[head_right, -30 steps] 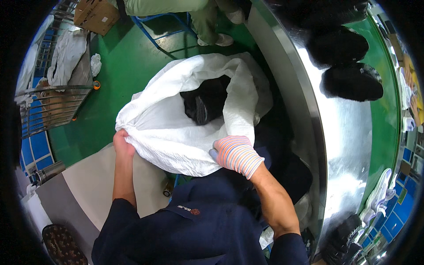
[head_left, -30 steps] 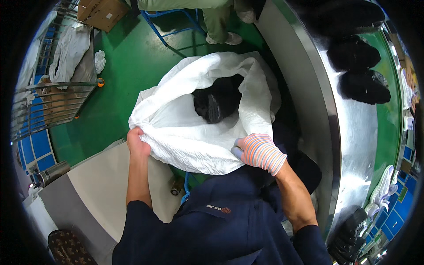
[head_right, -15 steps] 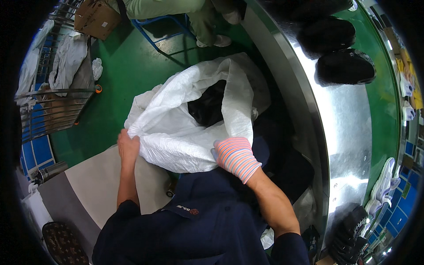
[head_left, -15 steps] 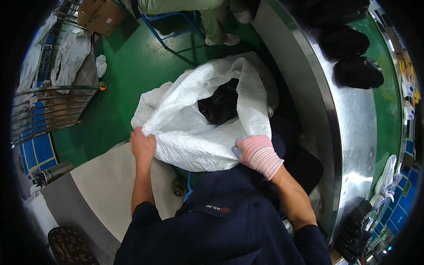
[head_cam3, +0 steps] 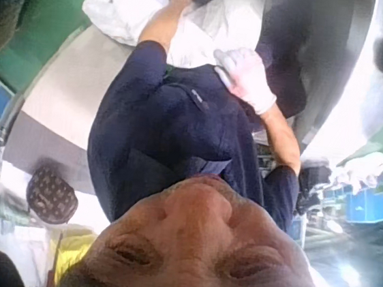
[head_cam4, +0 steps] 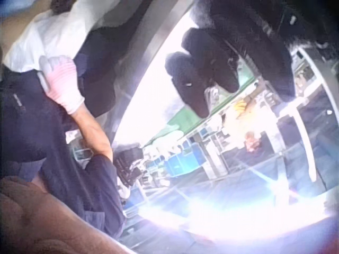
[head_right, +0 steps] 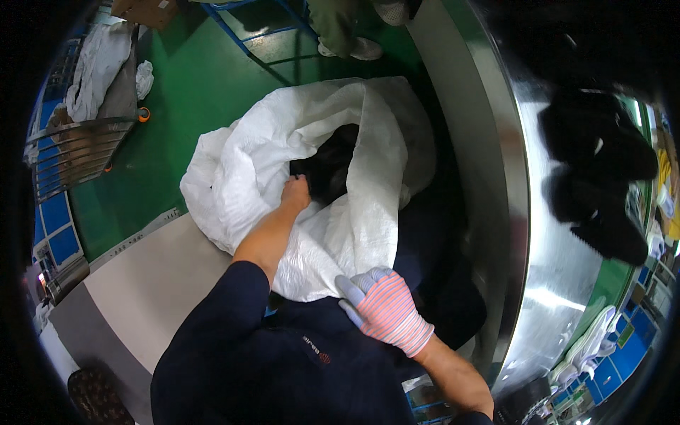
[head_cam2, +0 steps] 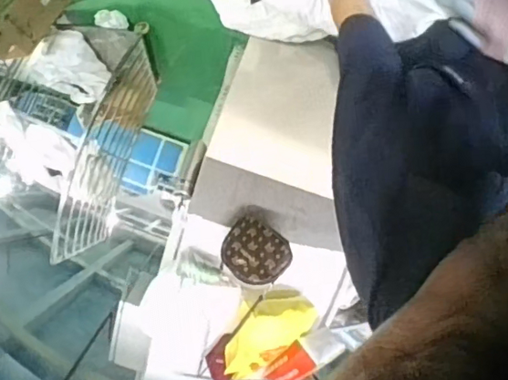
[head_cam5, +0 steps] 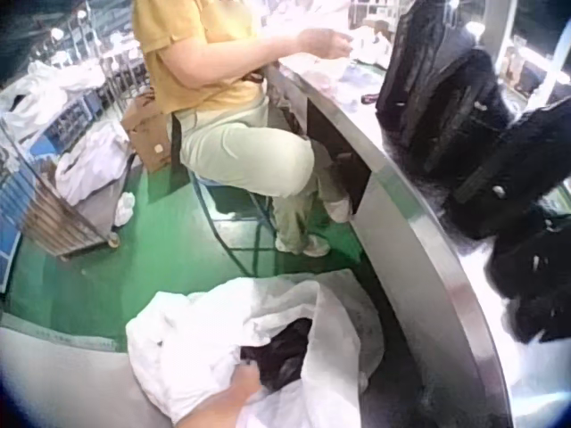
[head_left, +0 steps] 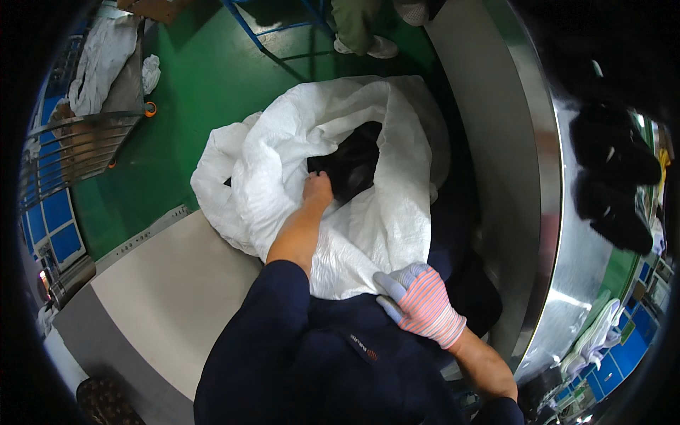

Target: The person assembles shoes at a factory workstation by picking black outsoles from a bag, inserting them into white shoe uppers taken from a conveyor belt, and securing the parts together by hand.

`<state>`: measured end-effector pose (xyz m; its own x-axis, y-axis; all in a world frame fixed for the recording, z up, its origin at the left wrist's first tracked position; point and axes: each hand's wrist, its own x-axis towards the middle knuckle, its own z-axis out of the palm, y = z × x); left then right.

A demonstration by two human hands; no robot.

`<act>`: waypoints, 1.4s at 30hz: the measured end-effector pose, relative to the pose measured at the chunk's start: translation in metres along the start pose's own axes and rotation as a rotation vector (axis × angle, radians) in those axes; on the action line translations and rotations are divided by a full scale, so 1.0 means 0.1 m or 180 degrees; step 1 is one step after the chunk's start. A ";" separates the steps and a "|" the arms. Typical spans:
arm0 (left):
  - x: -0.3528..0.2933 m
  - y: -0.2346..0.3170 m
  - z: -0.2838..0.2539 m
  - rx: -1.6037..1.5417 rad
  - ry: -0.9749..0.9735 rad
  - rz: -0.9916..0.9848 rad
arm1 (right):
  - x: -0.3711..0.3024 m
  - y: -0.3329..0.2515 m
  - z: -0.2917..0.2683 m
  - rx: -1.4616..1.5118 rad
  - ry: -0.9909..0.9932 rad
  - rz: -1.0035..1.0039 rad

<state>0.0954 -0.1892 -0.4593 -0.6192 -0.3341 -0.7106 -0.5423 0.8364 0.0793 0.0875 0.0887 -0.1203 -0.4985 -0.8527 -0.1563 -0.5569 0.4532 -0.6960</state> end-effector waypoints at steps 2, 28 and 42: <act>-0.05 -0.20 0.35 0.0438 0.0606 0.0425 | 0.00 0.16 0.01 0.0318 0.0081 -0.0091; 0.81 -0.31 0.67 -0.0250 0.0952 -0.0342 | 0.12 0.34 0.01 0.0762 0.0287 -0.0004; -0.21 -0.62 -0.67 -0.4861 -0.1039 -0.0901 | 0.16 0.30 0.08 0.0589 0.0634 -0.0057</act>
<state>0.1042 -0.2633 -0.4029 -0.3693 -0.1248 -0.9209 -0.7746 -0.5061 0.3792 0.0676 0.0864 -0.1494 -0.6208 -0.7839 -0.0147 -0.4449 0.3677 -0.8166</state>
